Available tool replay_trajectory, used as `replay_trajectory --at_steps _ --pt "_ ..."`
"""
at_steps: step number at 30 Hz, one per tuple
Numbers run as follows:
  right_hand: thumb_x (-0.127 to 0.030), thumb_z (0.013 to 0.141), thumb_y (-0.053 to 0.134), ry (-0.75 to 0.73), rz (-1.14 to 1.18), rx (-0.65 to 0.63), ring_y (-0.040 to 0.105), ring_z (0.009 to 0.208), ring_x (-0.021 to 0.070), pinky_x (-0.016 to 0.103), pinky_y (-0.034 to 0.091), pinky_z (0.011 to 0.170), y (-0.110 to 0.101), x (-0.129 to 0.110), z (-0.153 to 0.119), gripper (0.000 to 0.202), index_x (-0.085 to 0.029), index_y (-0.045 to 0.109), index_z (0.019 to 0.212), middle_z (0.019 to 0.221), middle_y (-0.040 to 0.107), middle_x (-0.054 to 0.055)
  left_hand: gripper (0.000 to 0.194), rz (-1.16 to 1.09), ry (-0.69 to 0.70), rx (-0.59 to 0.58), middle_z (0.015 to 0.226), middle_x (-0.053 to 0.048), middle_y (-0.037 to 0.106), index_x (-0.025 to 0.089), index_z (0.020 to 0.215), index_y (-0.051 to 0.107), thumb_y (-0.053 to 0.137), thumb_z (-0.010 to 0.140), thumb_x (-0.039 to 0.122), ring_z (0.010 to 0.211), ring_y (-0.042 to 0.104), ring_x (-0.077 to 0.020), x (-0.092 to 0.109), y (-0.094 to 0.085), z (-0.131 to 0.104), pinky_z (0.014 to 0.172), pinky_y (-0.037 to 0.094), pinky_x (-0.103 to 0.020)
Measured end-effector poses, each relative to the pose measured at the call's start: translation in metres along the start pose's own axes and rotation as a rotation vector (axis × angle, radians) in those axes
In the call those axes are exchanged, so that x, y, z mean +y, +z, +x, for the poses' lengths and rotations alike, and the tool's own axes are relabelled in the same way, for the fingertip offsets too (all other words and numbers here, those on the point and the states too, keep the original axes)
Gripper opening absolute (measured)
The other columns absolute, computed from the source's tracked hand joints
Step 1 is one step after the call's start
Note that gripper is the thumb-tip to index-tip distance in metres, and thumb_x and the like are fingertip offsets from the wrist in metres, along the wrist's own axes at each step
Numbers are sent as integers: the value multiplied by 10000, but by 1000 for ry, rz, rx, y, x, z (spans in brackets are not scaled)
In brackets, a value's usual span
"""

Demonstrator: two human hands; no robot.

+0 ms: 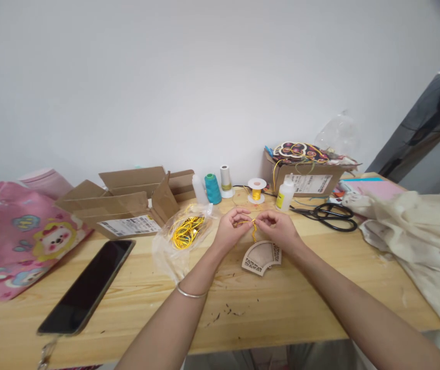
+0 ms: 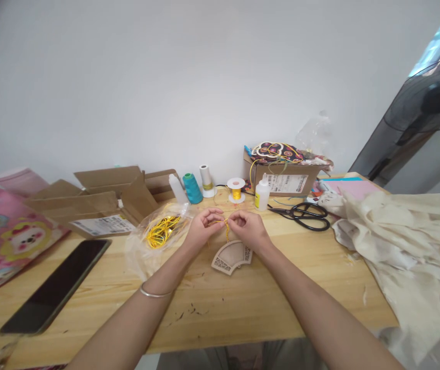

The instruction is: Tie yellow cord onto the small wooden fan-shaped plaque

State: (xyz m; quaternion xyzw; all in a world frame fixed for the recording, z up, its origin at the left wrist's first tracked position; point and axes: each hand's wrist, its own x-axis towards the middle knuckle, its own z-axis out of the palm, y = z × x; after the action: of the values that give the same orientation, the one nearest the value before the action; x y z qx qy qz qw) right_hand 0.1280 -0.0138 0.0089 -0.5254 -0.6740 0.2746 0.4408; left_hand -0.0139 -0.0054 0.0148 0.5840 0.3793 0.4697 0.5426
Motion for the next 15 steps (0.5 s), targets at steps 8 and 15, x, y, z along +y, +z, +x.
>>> replay_trajectory --at_steps 8,15 --pt "-304 628 525 42 172 -21 464 497 90 212 375 470 1 -1 1 181 -134 557 682 597 565 20 334 -14 9 -31 693 5 563 156 851 491 629 548 180 656 524 -82 -5 -1 0 632 397 -202" --pt "-261 640 511 -66 40 24 449 511 89 213 380 492 0 -1 0 119 -160 552 689 616 554 11 325 -23 -2 -9 673 8 575 153 832 505 633 535 177 641 532 -87 -4 -1 1 637 400 -214"
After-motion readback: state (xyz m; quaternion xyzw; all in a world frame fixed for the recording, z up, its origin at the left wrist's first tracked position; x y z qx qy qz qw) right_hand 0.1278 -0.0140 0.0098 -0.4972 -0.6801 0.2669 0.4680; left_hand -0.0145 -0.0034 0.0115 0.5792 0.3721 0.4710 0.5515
